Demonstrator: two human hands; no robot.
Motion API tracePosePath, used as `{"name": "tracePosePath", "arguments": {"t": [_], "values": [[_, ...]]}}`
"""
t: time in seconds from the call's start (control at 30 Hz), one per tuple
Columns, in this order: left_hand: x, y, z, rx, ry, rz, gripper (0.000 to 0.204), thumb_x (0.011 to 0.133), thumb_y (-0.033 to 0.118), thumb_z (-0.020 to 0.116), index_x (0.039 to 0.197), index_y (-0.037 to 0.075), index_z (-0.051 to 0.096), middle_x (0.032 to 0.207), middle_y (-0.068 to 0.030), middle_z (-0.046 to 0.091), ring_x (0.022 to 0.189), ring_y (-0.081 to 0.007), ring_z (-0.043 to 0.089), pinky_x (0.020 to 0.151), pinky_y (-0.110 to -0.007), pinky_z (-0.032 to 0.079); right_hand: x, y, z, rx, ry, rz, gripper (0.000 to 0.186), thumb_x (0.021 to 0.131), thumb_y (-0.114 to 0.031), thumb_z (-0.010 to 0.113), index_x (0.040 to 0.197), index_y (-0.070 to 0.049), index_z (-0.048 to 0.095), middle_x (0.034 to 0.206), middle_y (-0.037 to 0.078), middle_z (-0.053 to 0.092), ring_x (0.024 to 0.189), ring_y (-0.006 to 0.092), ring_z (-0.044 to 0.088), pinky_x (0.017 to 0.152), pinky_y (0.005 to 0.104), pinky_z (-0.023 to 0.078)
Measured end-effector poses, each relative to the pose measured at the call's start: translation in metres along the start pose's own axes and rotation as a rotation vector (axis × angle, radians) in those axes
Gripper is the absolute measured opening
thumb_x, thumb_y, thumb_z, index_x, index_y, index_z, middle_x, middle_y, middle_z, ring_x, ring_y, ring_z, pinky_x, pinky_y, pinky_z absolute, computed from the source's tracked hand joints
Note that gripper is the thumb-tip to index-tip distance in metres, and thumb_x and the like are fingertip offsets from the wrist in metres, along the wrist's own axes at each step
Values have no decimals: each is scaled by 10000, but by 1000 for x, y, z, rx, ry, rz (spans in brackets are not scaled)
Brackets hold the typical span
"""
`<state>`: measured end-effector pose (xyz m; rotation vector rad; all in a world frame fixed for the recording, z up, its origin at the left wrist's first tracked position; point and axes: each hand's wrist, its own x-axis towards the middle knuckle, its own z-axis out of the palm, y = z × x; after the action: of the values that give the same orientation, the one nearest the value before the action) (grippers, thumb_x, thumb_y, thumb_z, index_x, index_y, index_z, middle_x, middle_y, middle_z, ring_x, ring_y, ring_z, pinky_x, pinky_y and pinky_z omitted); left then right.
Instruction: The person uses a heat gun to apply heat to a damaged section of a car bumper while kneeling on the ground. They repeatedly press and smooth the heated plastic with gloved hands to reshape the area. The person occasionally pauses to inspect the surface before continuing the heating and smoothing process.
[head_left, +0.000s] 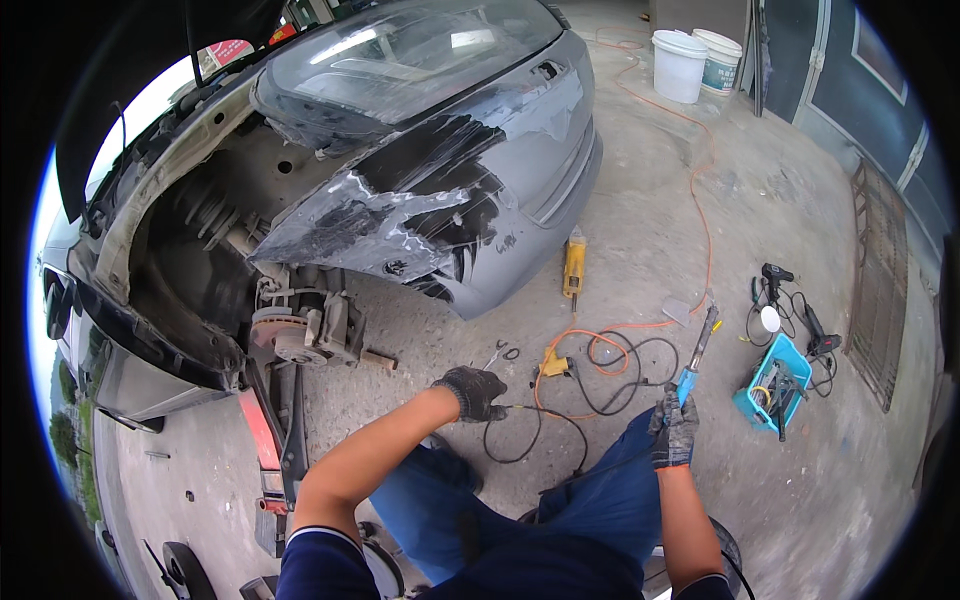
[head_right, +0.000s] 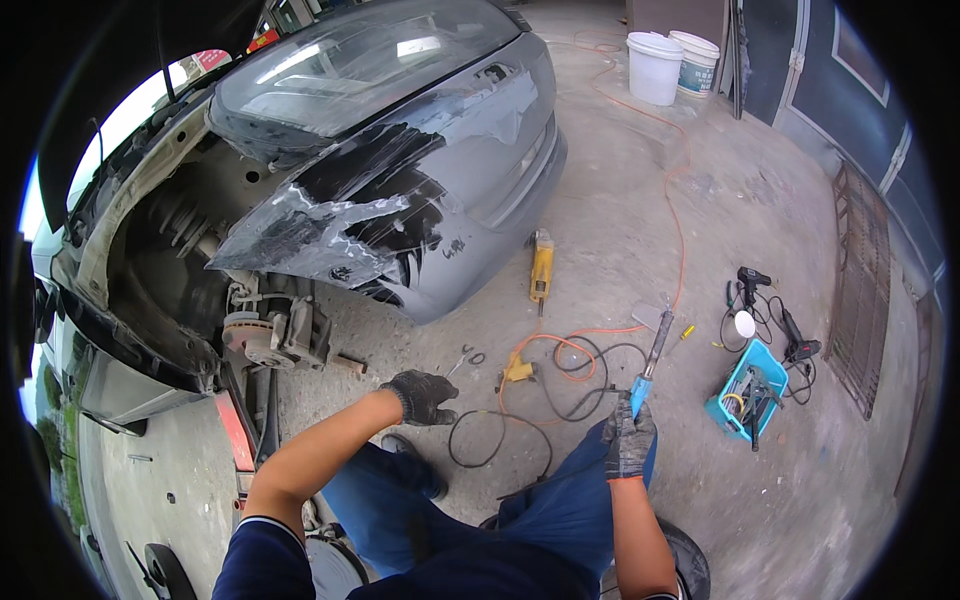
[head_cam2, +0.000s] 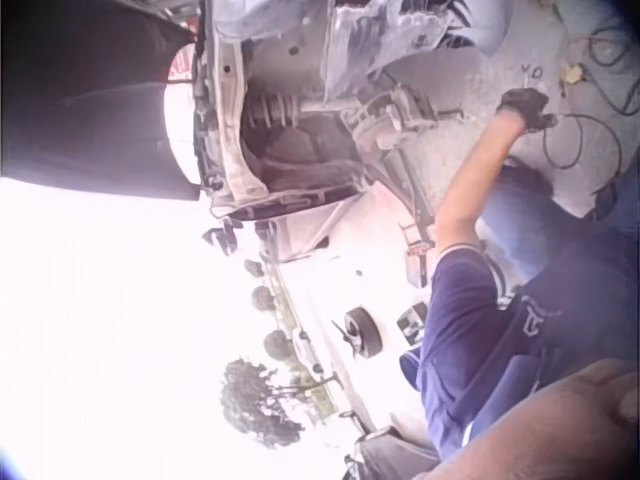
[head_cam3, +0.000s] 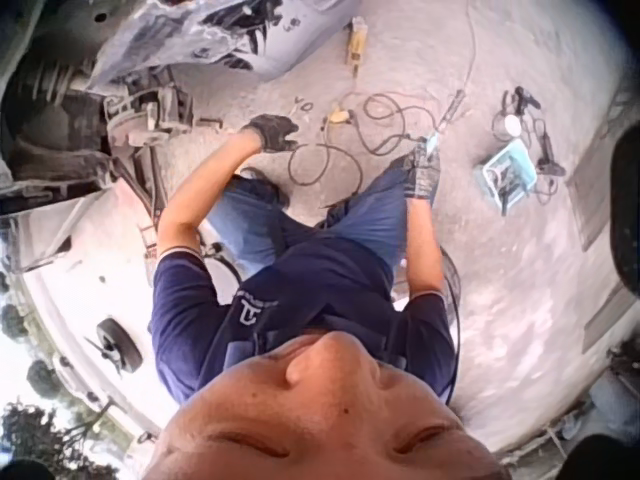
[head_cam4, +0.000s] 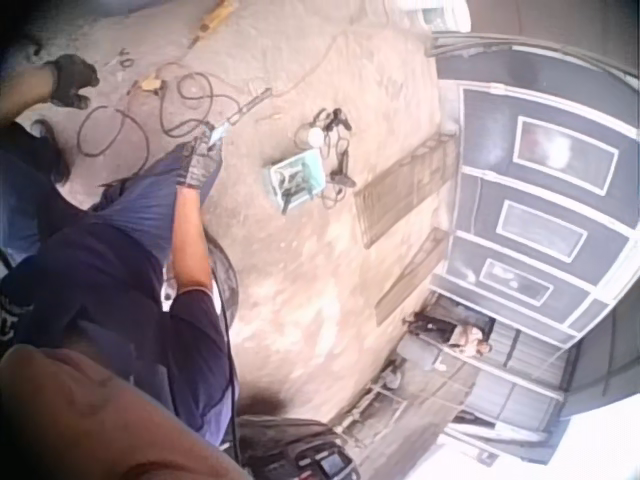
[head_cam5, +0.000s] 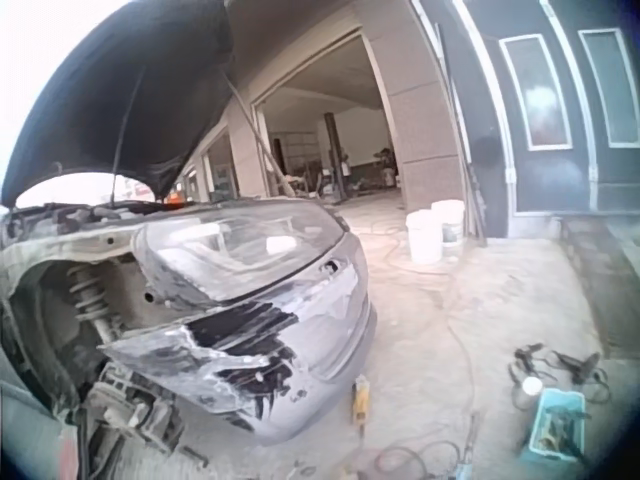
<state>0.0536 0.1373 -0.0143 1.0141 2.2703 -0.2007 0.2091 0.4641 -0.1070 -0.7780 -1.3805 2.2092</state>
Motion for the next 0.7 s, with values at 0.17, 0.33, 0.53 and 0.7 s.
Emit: {"name": "tracePosePath", "arguments": {"t": [0.17, 0.33, 0.53, 0.7], "values": [[21, -19, 15, -363, 317, 60, 558, 875, 463, 586, 1253, 53, 561, 1228, -170, 588, 1127, -313, 569, 956, -376, 442, 39, 0, -18, -10, 255, -39, 140, 919, -228, 601, 900, -101, 544, 559, -5, 467, 390, 107, 418, 348, 263, 329], [34, -49, 18, -1515, 792, 133, 342, 932, 284, 587, 1111, -5, 623, 988, -113, 674, 888, -191, 646, 784, -290, 506, 58, 20, -50, 99, 406, 76, 178, 925, -273, 582, 850, -128, 511, 551, 10, 472, 374, 143, 421, 337, 299, 318], [13, -79, 3, -1528, 1457, 51, 250, 960, 276, 536, 890, 51, 621, 801, -27, 621, 743, -100, 578, 636, -232, 459, 69, 22, -56, 156, 342, 201, 210, 946, -326, 544, 914, -126, 490, 590, 0, 460, 439, 137, 424, 386, 292, 337], [-17, -75, -35, -1283, 1658, -176, 264, 934, 289, 588, 941, 27, 612, 851, -40, 626, 823, -138, 585, 734, -275, 467, 72, 25, -58, 145, 328, 207, 233, 950, -348, 538, 904, -126, 484, 594, -7, 461, 441, 133, 417, 387, 289, 330]]}}
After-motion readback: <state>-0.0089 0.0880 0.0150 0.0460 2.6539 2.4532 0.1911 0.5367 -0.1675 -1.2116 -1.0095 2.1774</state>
